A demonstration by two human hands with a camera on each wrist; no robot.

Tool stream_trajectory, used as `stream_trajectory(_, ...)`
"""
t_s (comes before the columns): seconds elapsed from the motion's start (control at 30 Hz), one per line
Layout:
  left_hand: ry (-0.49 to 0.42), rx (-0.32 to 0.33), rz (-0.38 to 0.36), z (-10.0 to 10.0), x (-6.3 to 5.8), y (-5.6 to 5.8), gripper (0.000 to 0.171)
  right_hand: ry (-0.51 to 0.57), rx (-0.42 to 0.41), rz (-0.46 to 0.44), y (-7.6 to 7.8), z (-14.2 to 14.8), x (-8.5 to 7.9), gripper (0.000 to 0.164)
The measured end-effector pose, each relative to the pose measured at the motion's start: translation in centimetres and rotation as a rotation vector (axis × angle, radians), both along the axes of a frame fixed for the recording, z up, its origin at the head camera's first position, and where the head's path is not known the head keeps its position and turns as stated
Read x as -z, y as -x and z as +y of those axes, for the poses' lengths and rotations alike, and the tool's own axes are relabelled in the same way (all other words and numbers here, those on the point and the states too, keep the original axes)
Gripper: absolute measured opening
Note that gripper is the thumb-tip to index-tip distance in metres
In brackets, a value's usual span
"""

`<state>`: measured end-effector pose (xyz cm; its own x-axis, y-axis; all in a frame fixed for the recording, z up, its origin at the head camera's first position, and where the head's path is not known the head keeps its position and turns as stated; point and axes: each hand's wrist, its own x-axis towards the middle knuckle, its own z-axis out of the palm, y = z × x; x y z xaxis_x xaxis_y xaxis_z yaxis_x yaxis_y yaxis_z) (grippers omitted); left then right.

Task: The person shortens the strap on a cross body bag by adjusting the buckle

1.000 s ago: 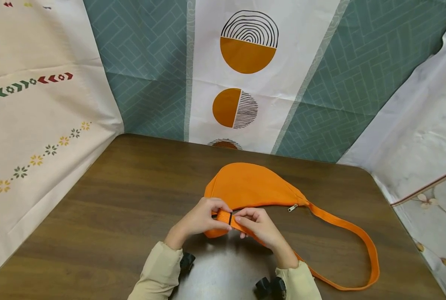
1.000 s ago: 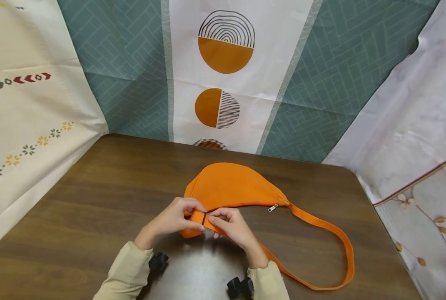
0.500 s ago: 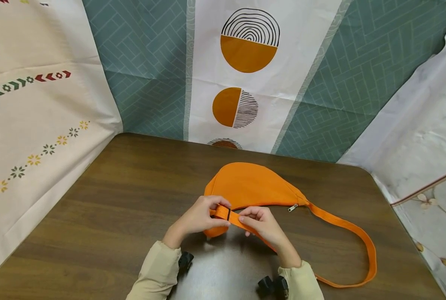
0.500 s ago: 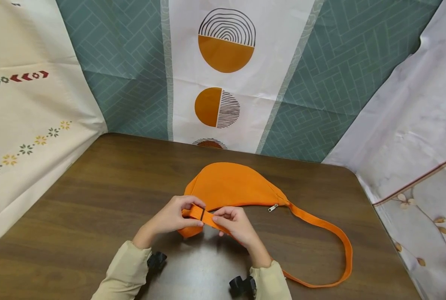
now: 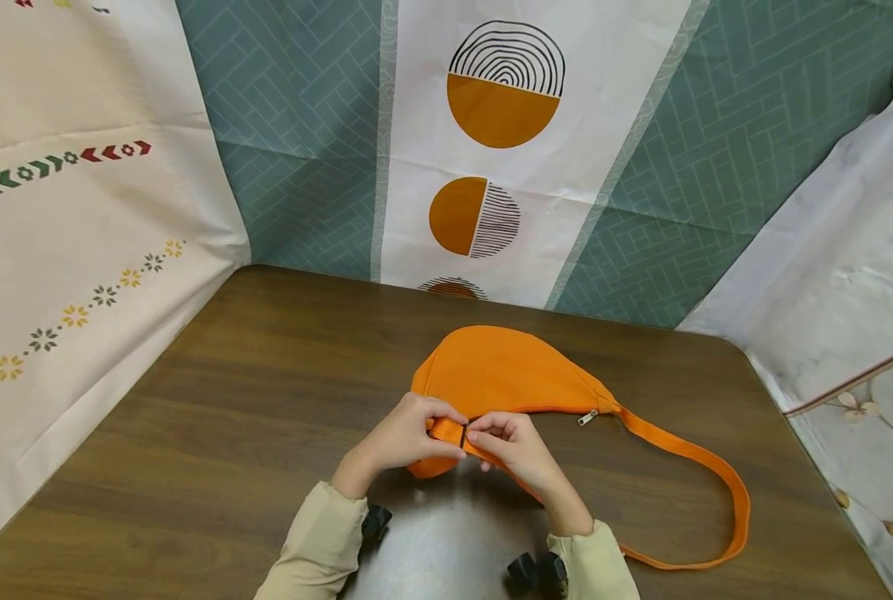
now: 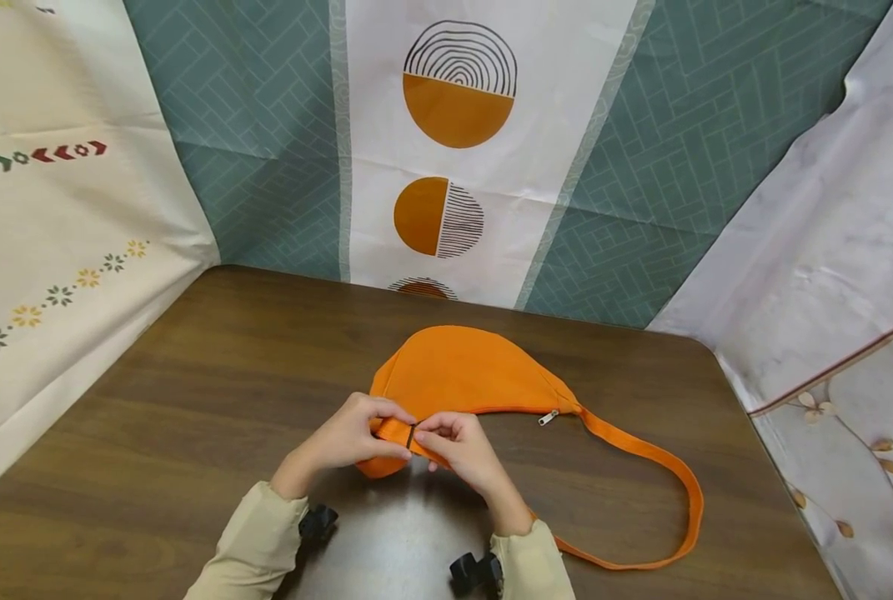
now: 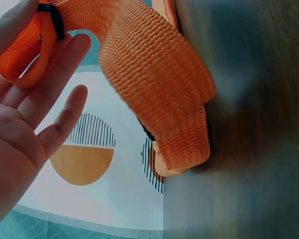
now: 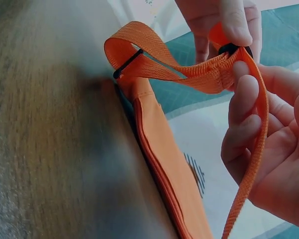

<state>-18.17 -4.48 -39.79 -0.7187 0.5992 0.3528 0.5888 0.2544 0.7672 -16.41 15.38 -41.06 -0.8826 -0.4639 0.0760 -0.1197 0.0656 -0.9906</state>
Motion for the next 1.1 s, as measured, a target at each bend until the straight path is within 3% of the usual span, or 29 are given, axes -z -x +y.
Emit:
stream_trajectory(0.33, 0.001, -0.041, 0.001, -0.7, -0.1, 0.0, 0.033, 0.044, -0.026, -0.066, -0.2, 1.6, 0.1, 0.024)
stream_trajectory(0.53, -0.017, -0.037, -0.025, -1.0, 0.0, 0.1, 0.03, 0.024, -0.013, -0.04, -0.2, 2.2, 0.1, 0.022)
stream_trajectory(0.7, -0.024, -0.033, 0.024, -1.0, -0.1, 0.0, 0.027, 0.046, -0.02, -0.029, -0.1, 1.9, 0.3, 0.021)
stream_trajectory(1.1, 0.121, -0.164, 0.199, -0.8, -0.5, -0.4, 0.028, 0.077, -0.049, 0.017, 0.0, 0.8, 0.1, 0.018)
